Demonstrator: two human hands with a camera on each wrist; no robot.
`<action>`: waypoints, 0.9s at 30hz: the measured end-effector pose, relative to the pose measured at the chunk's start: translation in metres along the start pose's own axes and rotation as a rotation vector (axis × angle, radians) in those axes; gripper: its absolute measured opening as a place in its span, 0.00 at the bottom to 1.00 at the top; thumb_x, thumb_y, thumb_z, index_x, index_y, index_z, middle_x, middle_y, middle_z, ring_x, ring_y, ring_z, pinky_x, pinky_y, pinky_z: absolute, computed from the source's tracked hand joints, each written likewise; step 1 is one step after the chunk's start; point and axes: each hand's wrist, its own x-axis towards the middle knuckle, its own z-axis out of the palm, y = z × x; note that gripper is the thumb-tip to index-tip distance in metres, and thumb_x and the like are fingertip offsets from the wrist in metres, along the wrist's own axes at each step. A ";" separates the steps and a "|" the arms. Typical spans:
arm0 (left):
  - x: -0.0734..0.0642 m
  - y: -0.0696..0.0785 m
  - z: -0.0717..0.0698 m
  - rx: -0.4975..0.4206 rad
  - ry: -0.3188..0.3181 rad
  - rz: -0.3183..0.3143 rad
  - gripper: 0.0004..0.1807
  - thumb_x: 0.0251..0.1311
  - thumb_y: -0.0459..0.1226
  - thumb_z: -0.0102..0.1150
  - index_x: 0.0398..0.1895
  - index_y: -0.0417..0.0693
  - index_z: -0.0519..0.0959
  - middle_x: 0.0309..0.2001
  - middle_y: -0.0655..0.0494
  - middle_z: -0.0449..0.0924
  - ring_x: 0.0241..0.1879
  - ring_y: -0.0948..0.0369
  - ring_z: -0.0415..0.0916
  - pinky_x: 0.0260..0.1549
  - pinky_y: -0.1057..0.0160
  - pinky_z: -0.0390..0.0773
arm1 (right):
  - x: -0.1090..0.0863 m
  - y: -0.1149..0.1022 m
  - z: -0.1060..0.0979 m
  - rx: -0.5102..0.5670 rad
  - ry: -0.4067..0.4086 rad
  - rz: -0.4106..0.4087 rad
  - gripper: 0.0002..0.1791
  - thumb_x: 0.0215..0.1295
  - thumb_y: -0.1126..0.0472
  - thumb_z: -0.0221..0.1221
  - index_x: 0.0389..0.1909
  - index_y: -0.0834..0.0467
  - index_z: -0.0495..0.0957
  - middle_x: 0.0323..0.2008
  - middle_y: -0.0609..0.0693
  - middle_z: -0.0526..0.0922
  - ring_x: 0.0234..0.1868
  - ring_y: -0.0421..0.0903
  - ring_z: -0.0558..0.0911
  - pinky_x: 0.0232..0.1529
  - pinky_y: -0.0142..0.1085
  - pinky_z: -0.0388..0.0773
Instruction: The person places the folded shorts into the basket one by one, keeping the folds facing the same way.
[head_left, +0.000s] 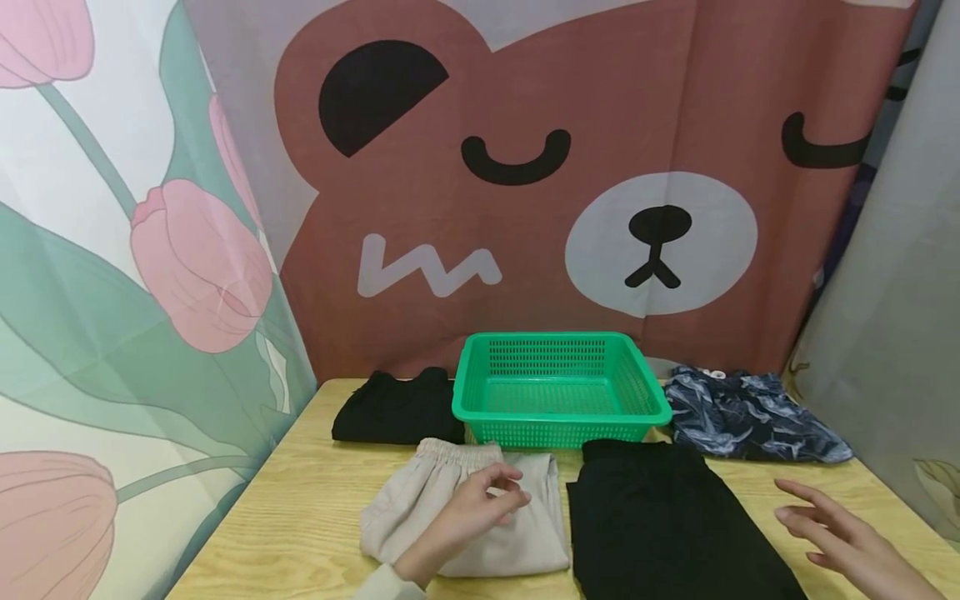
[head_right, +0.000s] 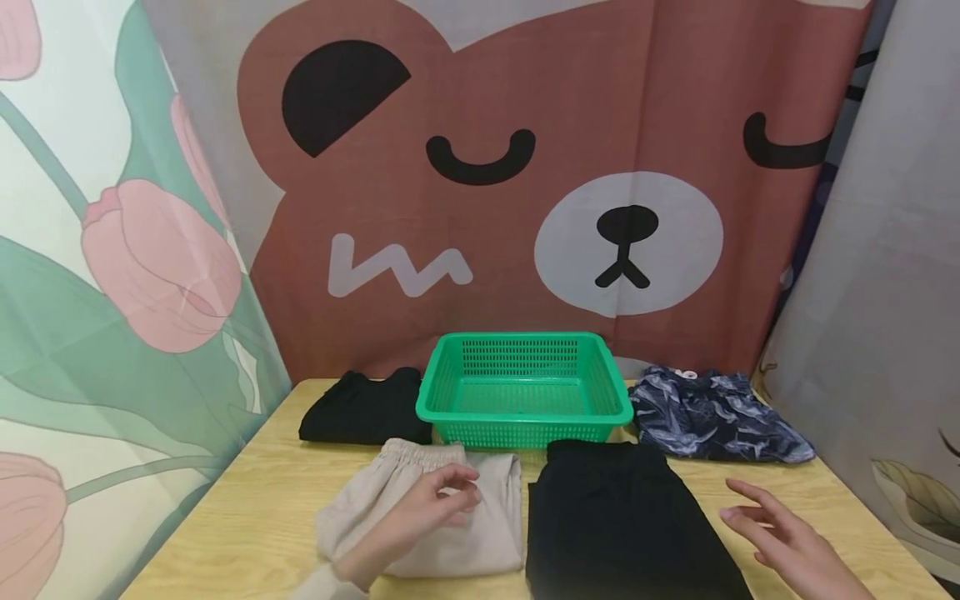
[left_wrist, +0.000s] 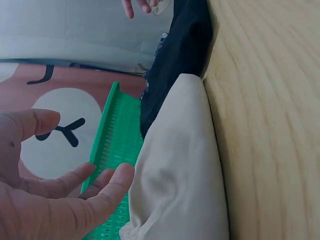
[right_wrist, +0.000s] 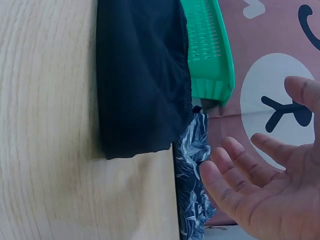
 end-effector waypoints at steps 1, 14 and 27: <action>0.000 0.000 0.001 0.002 0.001 0.000 0.19 0.58 0.36 0.62 0.51 0.33 0.76 0.37 0.53 0.78 0.36 0.55 0.78 0.35 0.51 0.81 | 0.000 0.001 0.001 -0.004 0.002 -0.002 0.47 0.75 0.39 0.41 0.73 0.72 0.35 0.64 0.81 0.51 0.60 0.77 0.62 0.46 0.57 0.74; 0.007 0.002 0.024 -0.087 -0.016 -0.058 0.17 0.59 0.32 0.62 0.52 0.35 0.76 0.39 0.53 0.77 0.37 0.59 0.77 0.36 0.54 0.81 | 0.004 0.012 0.009 0.005 0.007 0.005 0.43 0.76 0.44 0.44 0.71 0.74 0.42 0.63 0.80 0.53 0.57 0.73 0.68 0.43 0.55 0.75; 0.010 -0.001 0.052 -0.158 -0.008 -0.014 0.16 0.57 0.30 0.60 0.49 0.35 0.77 0.41 0.50 0.78 0.35 0.60 0.77 0.32 0.60 0.80 | 0.013 0.018 0.014 -0.021 0.000 0.024 0.43 0.73 0.45 0.51 0.69 0.75 0.48 0.57 0.78 0.64 0.53 0.70 0.72 0.44 0.57 0.75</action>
